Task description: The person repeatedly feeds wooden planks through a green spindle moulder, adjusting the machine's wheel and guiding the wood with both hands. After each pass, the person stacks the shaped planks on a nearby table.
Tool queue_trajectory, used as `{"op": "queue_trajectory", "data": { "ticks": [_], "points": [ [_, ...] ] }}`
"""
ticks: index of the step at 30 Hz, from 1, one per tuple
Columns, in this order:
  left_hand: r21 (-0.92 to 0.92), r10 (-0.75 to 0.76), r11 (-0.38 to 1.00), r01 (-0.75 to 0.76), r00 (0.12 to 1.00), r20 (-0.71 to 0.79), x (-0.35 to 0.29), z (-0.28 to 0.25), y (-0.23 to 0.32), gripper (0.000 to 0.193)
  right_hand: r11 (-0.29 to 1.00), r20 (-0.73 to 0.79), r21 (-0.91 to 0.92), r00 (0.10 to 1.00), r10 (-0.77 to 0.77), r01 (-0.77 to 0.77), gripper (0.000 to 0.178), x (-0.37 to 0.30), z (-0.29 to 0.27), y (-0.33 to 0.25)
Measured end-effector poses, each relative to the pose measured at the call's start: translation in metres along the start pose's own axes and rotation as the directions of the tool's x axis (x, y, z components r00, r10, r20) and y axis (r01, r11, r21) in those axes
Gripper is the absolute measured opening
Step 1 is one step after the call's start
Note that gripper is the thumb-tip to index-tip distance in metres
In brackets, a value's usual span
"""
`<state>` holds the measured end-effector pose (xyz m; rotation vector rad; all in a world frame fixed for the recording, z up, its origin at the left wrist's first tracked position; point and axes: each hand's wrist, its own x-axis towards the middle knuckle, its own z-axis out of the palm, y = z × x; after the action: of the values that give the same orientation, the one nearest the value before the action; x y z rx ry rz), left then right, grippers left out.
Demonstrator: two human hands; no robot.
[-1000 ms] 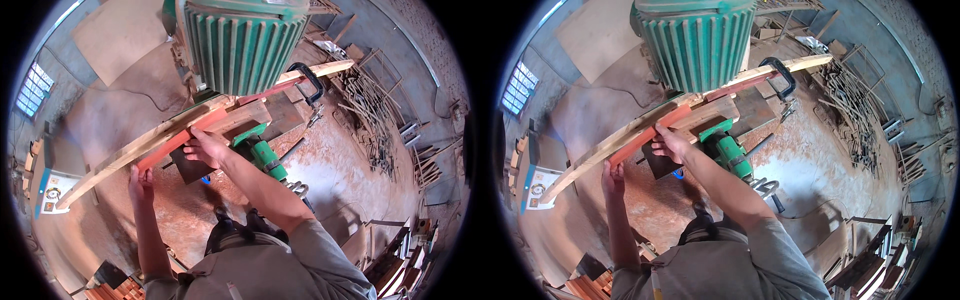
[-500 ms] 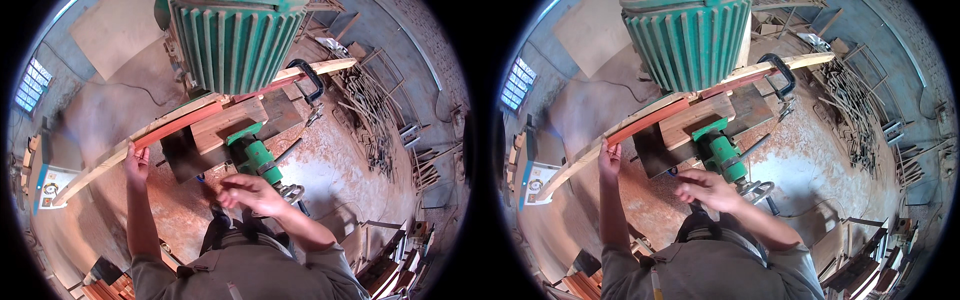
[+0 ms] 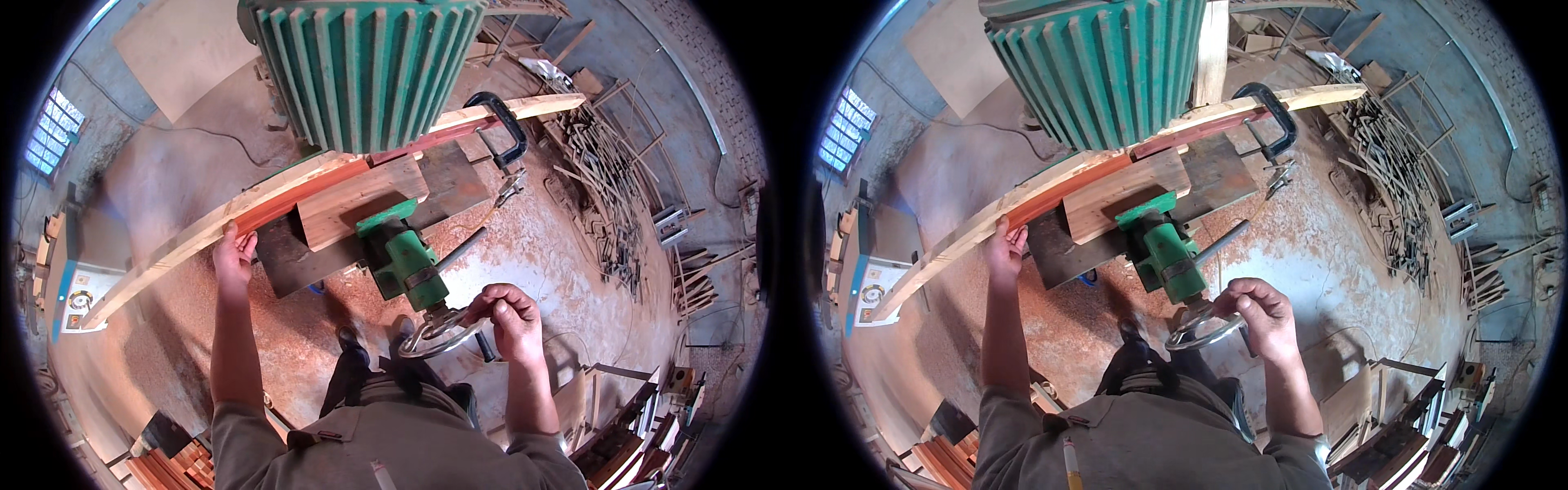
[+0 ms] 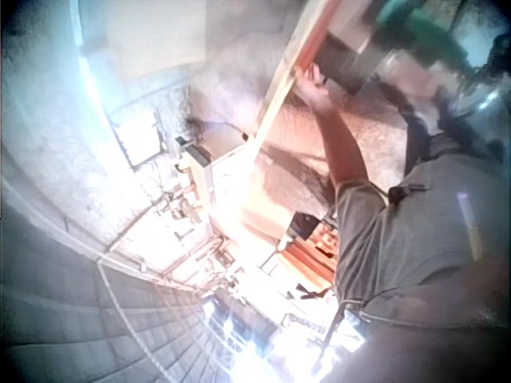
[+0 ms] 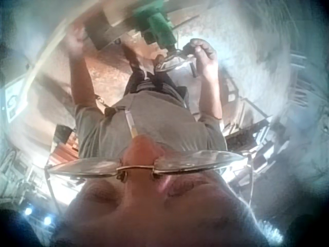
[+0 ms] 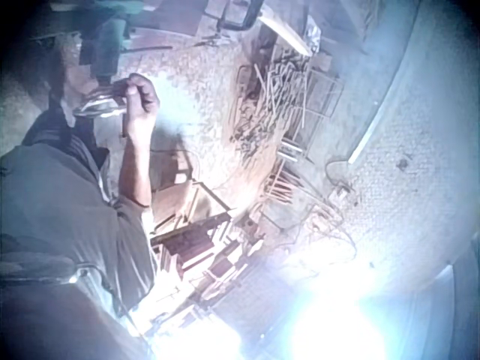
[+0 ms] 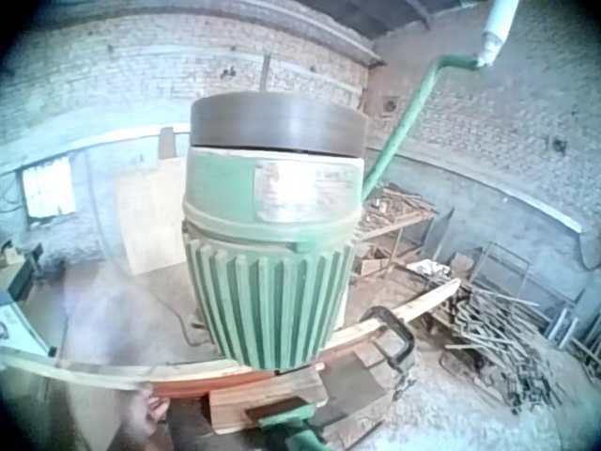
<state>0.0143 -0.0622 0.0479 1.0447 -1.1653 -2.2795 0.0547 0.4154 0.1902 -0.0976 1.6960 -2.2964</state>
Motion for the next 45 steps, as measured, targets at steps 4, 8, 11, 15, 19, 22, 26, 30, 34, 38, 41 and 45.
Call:
{"op": "queue_trajectory", "data": {
  "ticks": [4, 8, 11, 15, 19, 22, 26, 30, 34, 38, 41, 45],
  "points": [
    [0.027, 0.021, 0.999, -0.021, 1.0, -0.014, -0.002, 0.009, -0.008, 0.034, 1.0, -0.1, 0.0, 0.995, -0.03, 0.031, 0.025, 0.005, -0.02, 0.0],
    [0.009, 0.044, 0.999, -0.044, 0.998, -0.041, 0.0, 0.013, -0.012, 0.035, 0.999, -0.247, 0.031, 0.969, -0.003, 0.01, 0.02, 0.023, -0.046, 0.012],
    [0.039, 0.053, 0.998, -0.05, 0.997, -0.055, -0.001, 0.014, -0.014, 0.038, 0.999, -0.4, -0.029, 0.917, 0.008, -0.021, 0.026, 0.049, -0.064, 0.035],
    [0.072, 0.053, 0.996, -0.048, 0.996, -0.067, 0.002, 0.016, -0.017, 0.04, 0.904, -0.363, 0.392, 0.875, 0.321, -0.17, 0.047, 0.097, -0.077, 0.078],
    [0.089, 0.043, 0.995, -0.037, 0.997, -0.066, 0.001, 0.016, -0.015, 0.039, 0.797, -0.17, 0.591, 0.948, 0.27, -0.121, 0.043, 0.13, -0.053, 0.067],
    [0.094, 0.041, 0.995, -0.032, 0.995, -0.086, -0.002, 0.012, -0.014, 0.039, 0.995, -0.003, -0.079, 0.998, -0.067, 0.066, 0.032, 0.123, 0.015, 0.015],
    [0.097, 0.055, 0.994, -0.053, 0.998, -0.023, -0.006, 0.015, -0.015, 0.038, 0.323, 0.571, -0.816, 0.752, 0.329, 0.479, 0.029, 0.106, 0.177, 0.018],
    [0.094, 0.04, 0.995, -0.041, 0.999, 0.013, -0.007, 0.011, -0.015, 0.04, 0.343, 0.512, -0.852, 0.763, 0.394, 0.395, 0.033, 0.112, 0.184, 0.036],
    [0.111, 0.027, 0.993, -0.03, 0.999, 0.021, -0.009, 0.019, -0.014, 0.04, 0.122, 0.437, -0.89, 0.749, 0.498, 0.439, 0.033, 0.113, 0.19, 0.07],
    [0.107, 0.029, 0.993, -0.043, 0.99, 0.135, 0.005, -0.001, -0.019, 0.042, 0.43, 0.473, -0.841, 0.832, 0.29, 0.328, 0.032, 0.107, 0.178, 0.027],
    [0.178, -0.008, 0.984, -0.001, 0.999, 0.053, -0.003, 0.016, -0.008, 0.041, 0.696, 0.389, -0.631, 0.916, -0.098, 0.343, 0.03, 0.12, 0.123, -0.011],
    [0.165, 0.015, 0.986, -0.015, 1.0, 0.003, -0.003, 0.002, -0.01, 0.044, 0.349, 0.077, -0.871, 0.799, -0.597, 0.346, 0.05, 0.183, 0.023, -0.214]
  ]
}}
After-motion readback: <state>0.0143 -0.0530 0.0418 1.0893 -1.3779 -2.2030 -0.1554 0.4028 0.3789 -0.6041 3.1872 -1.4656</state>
